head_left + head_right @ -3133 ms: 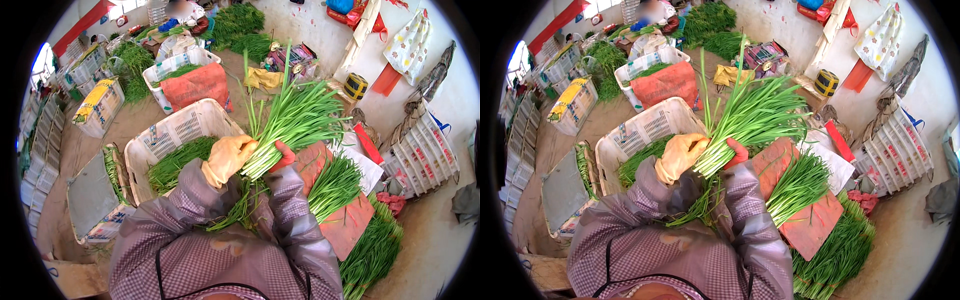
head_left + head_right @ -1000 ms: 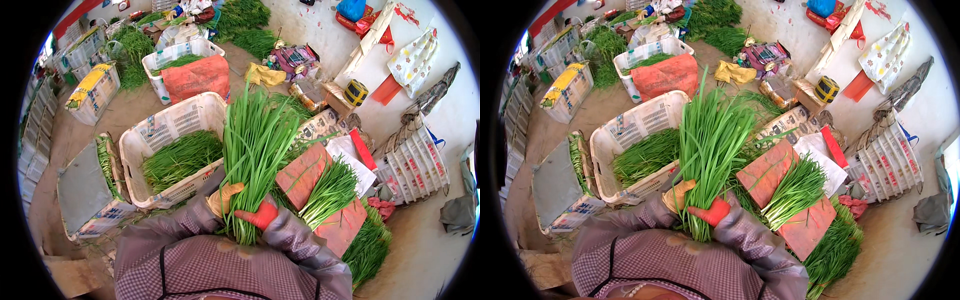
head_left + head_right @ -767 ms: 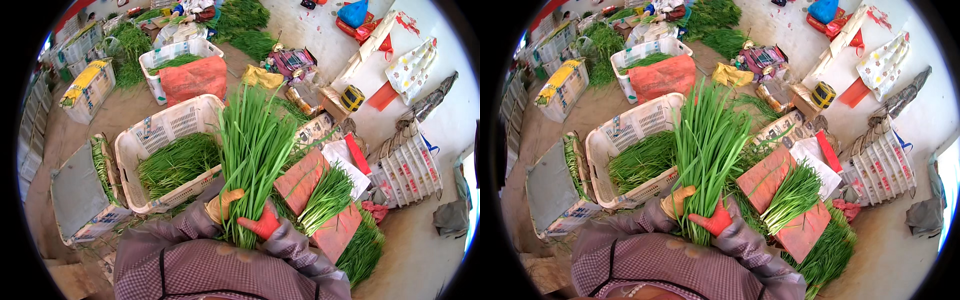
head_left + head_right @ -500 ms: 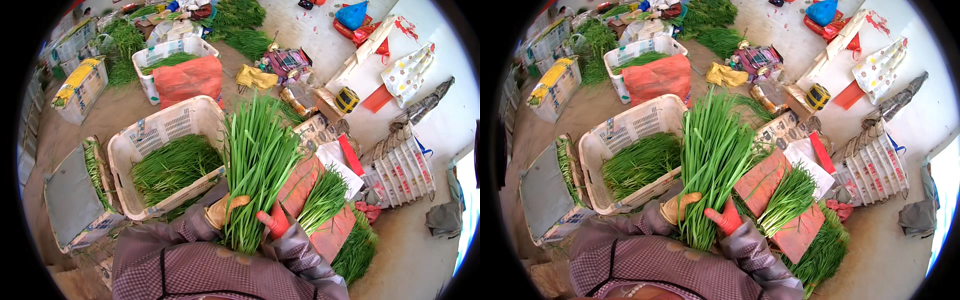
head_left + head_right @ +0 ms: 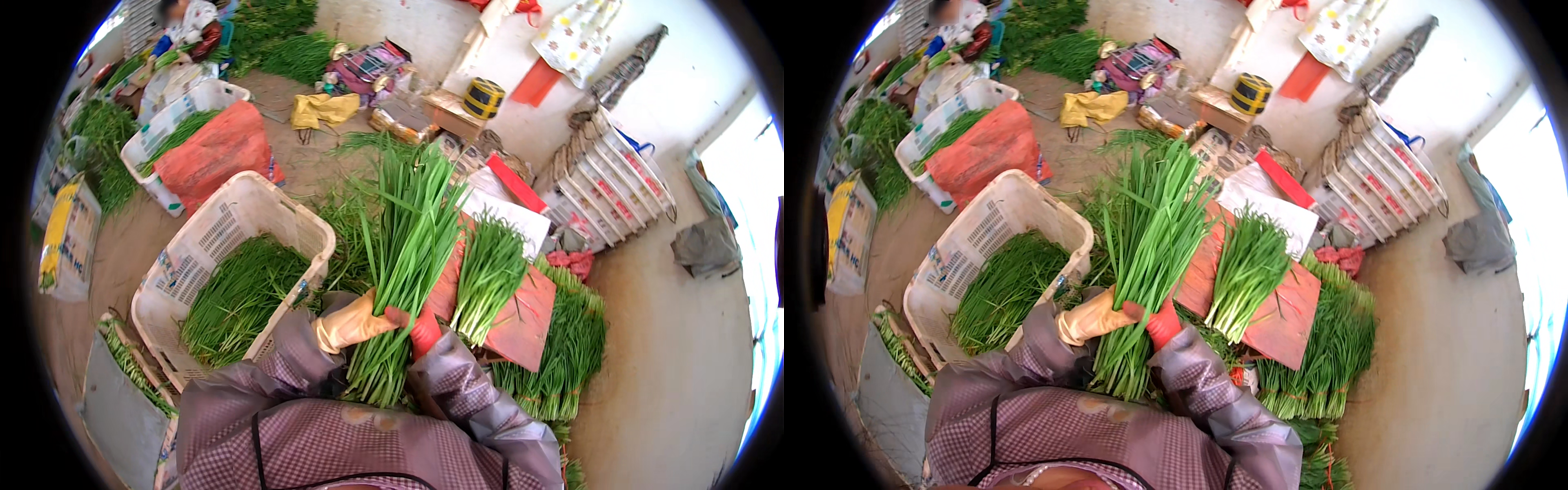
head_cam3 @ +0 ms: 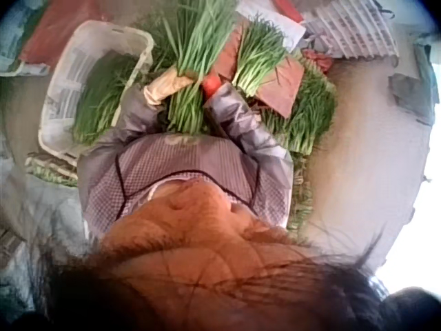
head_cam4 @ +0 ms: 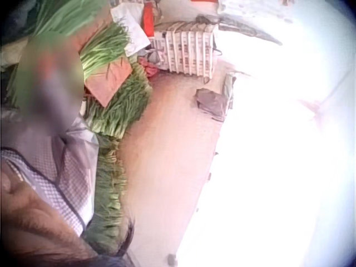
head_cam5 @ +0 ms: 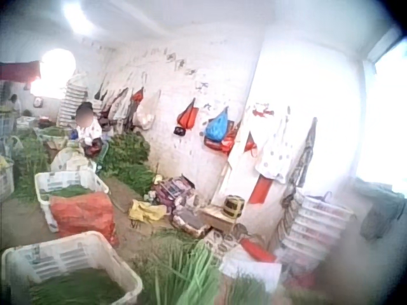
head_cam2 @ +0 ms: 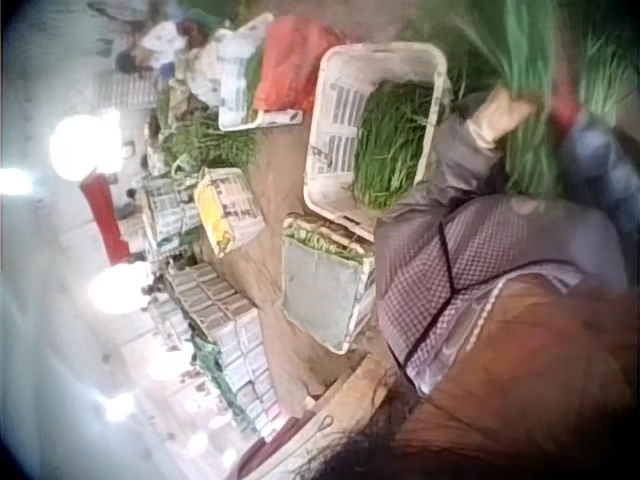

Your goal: The person gathers stalks of chives by hand, aligns the ends, and ties them into a bundle using a red string before placing the finished bundle into a crate.

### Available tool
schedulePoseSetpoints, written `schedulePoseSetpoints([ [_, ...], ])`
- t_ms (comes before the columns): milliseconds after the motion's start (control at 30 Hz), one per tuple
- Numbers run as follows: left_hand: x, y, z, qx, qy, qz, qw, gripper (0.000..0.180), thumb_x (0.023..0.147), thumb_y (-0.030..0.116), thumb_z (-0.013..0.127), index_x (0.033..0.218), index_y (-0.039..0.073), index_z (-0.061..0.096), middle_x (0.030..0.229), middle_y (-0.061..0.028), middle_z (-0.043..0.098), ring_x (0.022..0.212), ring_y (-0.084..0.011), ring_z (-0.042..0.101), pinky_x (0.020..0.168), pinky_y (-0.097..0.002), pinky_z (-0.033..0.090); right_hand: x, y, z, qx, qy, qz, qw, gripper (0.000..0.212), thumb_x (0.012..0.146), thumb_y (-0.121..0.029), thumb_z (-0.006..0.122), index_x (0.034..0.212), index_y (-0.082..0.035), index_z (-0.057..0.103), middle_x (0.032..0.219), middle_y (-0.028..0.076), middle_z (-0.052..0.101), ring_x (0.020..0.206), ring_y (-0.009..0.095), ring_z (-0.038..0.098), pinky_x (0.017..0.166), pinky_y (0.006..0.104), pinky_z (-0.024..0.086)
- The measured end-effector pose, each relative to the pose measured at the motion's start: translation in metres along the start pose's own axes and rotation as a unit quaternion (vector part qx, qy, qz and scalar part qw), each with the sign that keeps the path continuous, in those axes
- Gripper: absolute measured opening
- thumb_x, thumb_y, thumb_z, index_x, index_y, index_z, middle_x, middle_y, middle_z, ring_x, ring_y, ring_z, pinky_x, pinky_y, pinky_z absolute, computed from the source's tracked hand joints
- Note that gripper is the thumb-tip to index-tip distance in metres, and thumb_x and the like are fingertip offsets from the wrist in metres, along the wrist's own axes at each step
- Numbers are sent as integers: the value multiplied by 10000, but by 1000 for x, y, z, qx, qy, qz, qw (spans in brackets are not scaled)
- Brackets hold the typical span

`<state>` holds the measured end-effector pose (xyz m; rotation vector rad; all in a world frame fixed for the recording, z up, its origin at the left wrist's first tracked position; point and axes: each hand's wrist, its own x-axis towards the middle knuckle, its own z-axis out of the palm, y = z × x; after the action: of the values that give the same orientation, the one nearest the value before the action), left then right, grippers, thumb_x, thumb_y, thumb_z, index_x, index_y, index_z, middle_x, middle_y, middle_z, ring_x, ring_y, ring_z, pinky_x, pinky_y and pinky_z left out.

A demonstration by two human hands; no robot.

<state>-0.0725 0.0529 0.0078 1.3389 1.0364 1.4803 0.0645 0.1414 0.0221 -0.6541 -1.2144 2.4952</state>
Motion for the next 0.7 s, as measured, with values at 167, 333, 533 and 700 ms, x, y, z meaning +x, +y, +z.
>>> schedulePoseSetpoints([
  [167,8,8,1,-125,-145,-140,971,670,893,402,655,1392,40,392,1294,-59,507,1191,-170,467,1016,-333,375,-19,-5,-17,-35,76,-81,993,691,825,-190,741,1387,-35,370,1237,123,584,1061,276,607,880,384,520],
  [333,-3,-6,38,-288,-84,-124,946,672,902,400,645,1413,50,382,1342,-62,486,1237,-184,449,1027,-346,369,-35,-8,-38,-105,44,-143,983,680,850,-146,659,1433,-46,324,1321,130,524,1201,288,513,1026,405,402],
  [533,5,-9,95,-186,-12,-89,978,836,744,356,820,1398,73,383,1248,-32,490,1175,-167,448,1016,-327,347,-21,4,-93,-186,-30,-191,963,566,893,-183,592,1399,-40,381,1311,140,545,1195,284,526,1029,412,408],
  [700,16,-4,127,-143,42,-85,985,827,721,258,837,1393,56,401,1266,-37,510,1181,-165,470,999,-326,373,-45,-8,-104,-59,-54,-148,986,530,920,-305,578,1361,-42,446,1270,131,579,1134,267,575,987,412,456],
])
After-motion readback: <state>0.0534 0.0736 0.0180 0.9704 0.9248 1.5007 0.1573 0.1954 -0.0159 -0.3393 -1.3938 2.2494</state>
